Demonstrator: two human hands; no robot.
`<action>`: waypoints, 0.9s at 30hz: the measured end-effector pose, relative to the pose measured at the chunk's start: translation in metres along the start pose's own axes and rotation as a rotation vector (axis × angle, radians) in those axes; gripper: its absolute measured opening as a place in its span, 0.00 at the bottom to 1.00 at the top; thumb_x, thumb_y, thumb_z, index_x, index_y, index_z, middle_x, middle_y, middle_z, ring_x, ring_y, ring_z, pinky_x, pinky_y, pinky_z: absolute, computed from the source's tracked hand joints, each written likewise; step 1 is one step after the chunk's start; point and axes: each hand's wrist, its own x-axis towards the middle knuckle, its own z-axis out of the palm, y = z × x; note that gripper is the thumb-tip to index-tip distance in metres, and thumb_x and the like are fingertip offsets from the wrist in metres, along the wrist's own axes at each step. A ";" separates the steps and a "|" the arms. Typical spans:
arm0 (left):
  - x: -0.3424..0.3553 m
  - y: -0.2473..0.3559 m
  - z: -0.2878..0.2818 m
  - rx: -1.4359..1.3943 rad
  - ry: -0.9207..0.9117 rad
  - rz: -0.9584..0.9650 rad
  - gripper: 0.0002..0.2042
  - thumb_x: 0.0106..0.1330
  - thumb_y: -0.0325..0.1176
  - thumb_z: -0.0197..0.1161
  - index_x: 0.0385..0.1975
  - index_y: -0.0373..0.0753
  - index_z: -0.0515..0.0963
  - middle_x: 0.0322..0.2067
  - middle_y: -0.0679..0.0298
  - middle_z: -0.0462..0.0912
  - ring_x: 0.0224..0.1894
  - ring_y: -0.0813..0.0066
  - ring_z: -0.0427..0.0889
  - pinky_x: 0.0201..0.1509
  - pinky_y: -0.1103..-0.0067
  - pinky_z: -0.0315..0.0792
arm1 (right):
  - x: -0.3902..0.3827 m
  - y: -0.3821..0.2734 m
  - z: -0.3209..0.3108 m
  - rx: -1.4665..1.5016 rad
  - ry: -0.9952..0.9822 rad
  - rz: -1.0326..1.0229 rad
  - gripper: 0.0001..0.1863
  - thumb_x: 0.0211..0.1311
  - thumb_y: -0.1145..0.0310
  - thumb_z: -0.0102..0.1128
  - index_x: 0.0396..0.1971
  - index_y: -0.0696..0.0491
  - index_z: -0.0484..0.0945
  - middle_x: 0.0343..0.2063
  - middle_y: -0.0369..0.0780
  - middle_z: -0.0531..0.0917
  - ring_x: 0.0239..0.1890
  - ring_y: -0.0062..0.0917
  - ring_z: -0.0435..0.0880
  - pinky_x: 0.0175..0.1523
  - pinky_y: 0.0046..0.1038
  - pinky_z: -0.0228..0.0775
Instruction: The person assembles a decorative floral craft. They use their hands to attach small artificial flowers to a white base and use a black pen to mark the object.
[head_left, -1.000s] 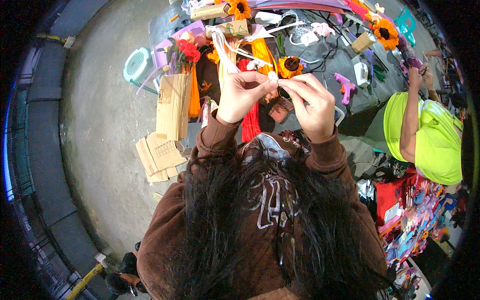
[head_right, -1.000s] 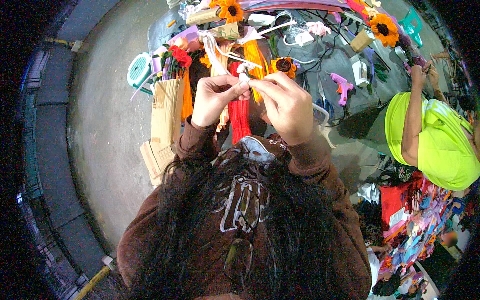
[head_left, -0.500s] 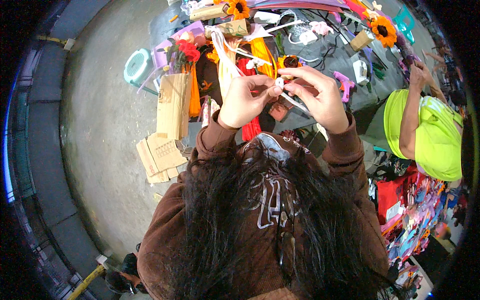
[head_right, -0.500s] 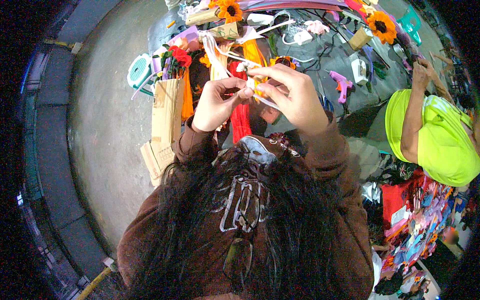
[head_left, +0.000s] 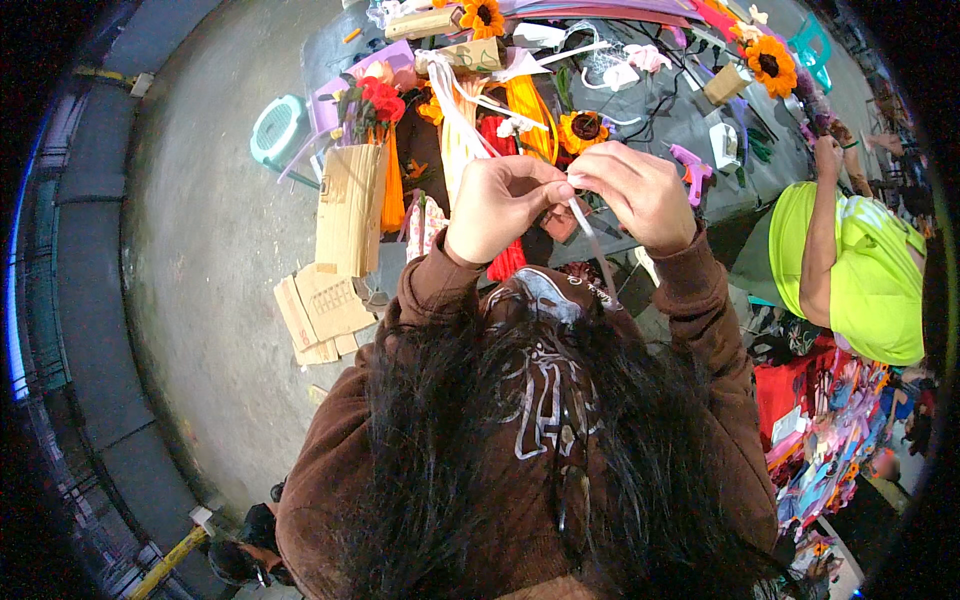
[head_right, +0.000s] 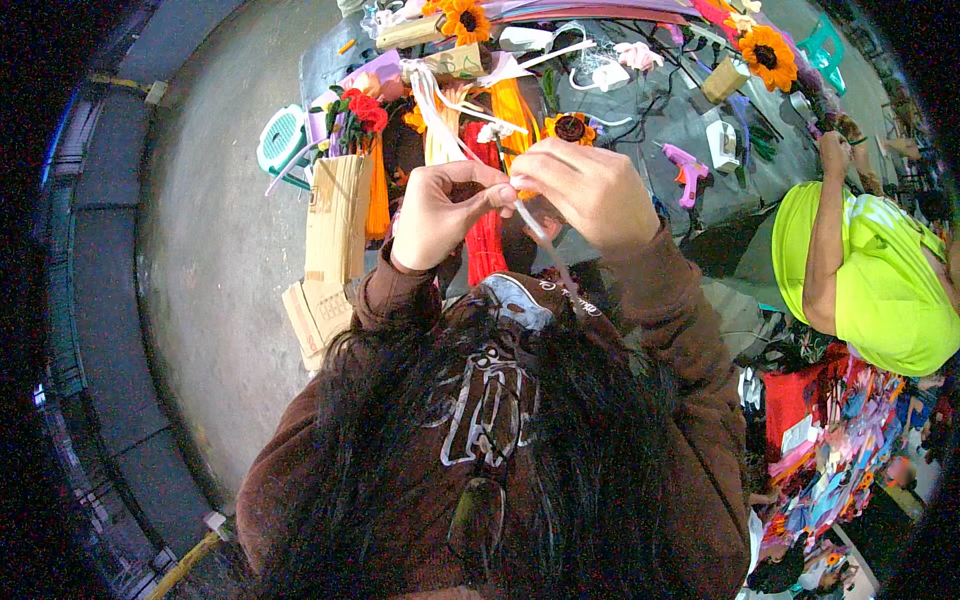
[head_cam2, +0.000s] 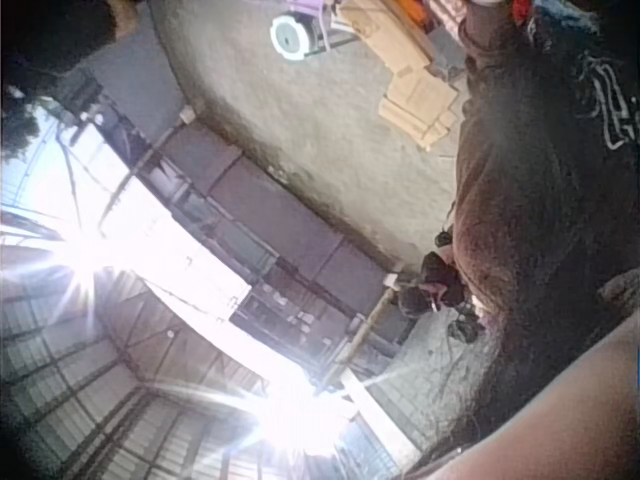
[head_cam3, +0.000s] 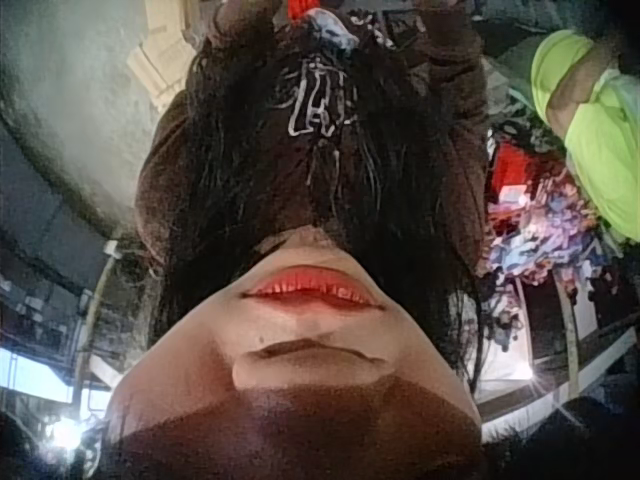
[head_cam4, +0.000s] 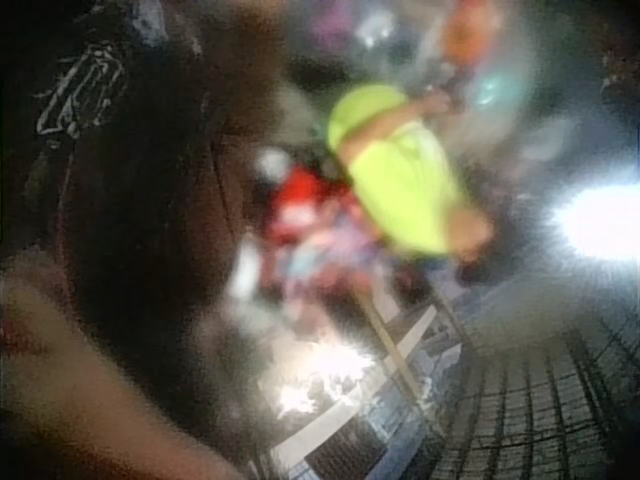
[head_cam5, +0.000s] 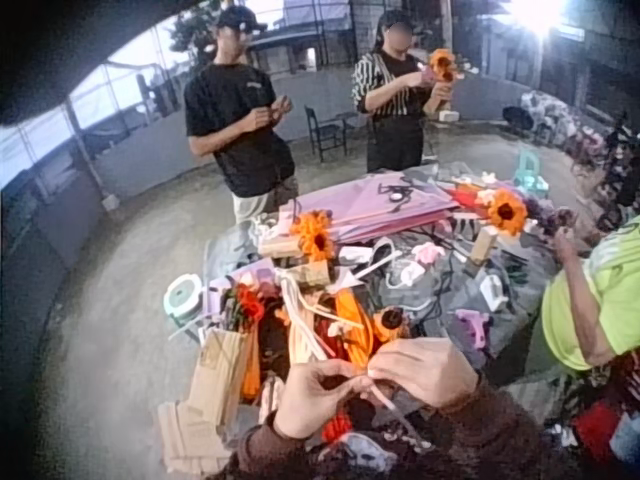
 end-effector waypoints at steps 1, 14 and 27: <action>0.000 0.001 0.000 0.042 0.000 -0.004 0.04 0.55 0.26 0.60 0.25 0.31 0.77 0.18 0.64 0.79 0.20 0.85 0.76 0.24 0.87 0.70 | 0.000 0.001 -0.002 -0.098 -0.025 -0.065 0.10 0.45 0.70 0.54 0.30 0.55 0.73 0.29 0.38 0.76 0.30 0.30 0.77 0.34 0.28 0.69; 0.002 0.002 0.012 0.471 -0.004 0.309 0.03 0.51 0.23 0.57 0.24 0.33 0.76 0.18 0.57 0.77 0.21 0.72 0.78 0.25 0.82 0.70 | 0.004 0.023 -0.015 0.809 -0.586 0.725 0.07 0.58 0.71 0.50 0.30 0.59 0.73 0.21 0.33 0.76 0.26 0.12 0.72 0.32 0.19 0.66; 0.013 -0.004 -0.003 -0.422 -0.331 -0.204 0.07 0.55 0.30 0.60 0.26 0.32 0.76 0.20 0.66 0.77 0.20 0.84 0.74 0.24 0.87 0.70 | 0.016 0.017 -0.024 0.277 -0.230 -0.085 0.04 0.48 0.72 0.56 0.26 0.55 0.75 0.24 0.40 0.76 0.27 0.31 0.77 0.33 0.26 0.68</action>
